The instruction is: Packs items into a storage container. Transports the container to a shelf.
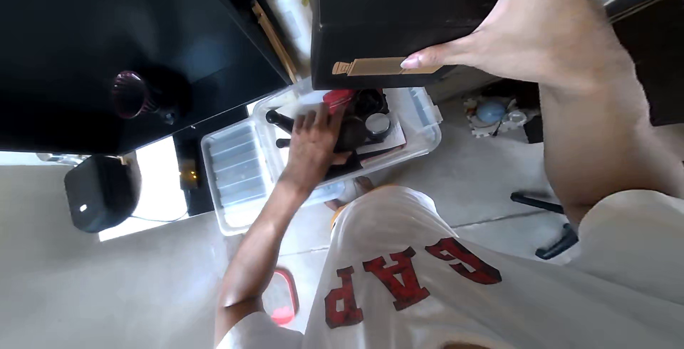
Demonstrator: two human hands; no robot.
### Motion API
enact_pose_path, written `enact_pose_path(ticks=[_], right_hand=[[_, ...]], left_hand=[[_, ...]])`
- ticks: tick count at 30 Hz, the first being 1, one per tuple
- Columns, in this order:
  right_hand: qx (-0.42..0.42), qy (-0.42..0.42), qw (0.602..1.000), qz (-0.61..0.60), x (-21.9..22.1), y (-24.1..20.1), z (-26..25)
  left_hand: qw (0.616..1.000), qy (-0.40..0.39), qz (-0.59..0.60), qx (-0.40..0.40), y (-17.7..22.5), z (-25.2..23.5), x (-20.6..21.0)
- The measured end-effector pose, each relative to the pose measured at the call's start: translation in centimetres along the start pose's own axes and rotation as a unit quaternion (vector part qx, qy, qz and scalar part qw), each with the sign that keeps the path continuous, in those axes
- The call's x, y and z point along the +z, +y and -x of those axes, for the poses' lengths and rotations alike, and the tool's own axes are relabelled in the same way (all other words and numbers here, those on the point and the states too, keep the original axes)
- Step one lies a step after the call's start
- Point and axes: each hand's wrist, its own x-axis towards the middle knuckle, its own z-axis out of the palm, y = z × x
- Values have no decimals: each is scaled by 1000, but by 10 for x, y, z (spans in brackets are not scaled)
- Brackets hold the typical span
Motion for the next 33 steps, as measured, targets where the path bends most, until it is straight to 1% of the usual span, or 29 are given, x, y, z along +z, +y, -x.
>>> enact_pose_path(ticks=[2,6,8,10,12,15,16,18,20,22,23,25,27,30,31,33], right_hand=[[-1,-10,1000,14,4,-7,-1],[-22,-25,999,22,15,-14,-8],[-37,-27,999,20,18,-15,-12],[-36,-30,999,20,21,-16,-14],[-29,-26,999,23,25,-17,-15],[-27,-24,999,25,27,-16,-17],[-25,-29,999,26,27,-16,-17],[-17,-40,999,27,27,-15,-18],[-15,-42,999,25,27,-14,-19],[-20,-42,999,16,27,-12,-20],[-21,-43,999,13,27,-11,-20],[-20,-45,999,8,28,-10,-21],[-19,-48,999,11,28,-9,-21],[-27,-57,998,5,29,-8,-24],[-30,-57,998,0,30,-8,-24],[-37,-55,998,-1,31,-8,-26]], left_hand=[[1000,1,12,27,12,9,6],[996,-37,71,30,4,-5,32],[988,-65,139,16,-4,-12,31],[965,-47,256,-2,-13,-17,31],[941,-33,331,-56,-19,-23,36],[918,-72,353,-166,-24,-34,44],[913,-84,352,-186,-25,-37,47],[898,-85,381,-202,-30,-43,55],[870,-85,432,-224,-31,-48,56],[838,-90,470,-263,-32,-53,55],[833,-84,473,-275,-31,-55,56],[843,-66,460,-271,-31,-56,59],[866,-59,431,-246,-32,-57,66],[908,-91,372,-167,-34,-60,67],[917,-99,357,-149,-33,-62,65],[929,-103,327,-136,-30,-64,63]])
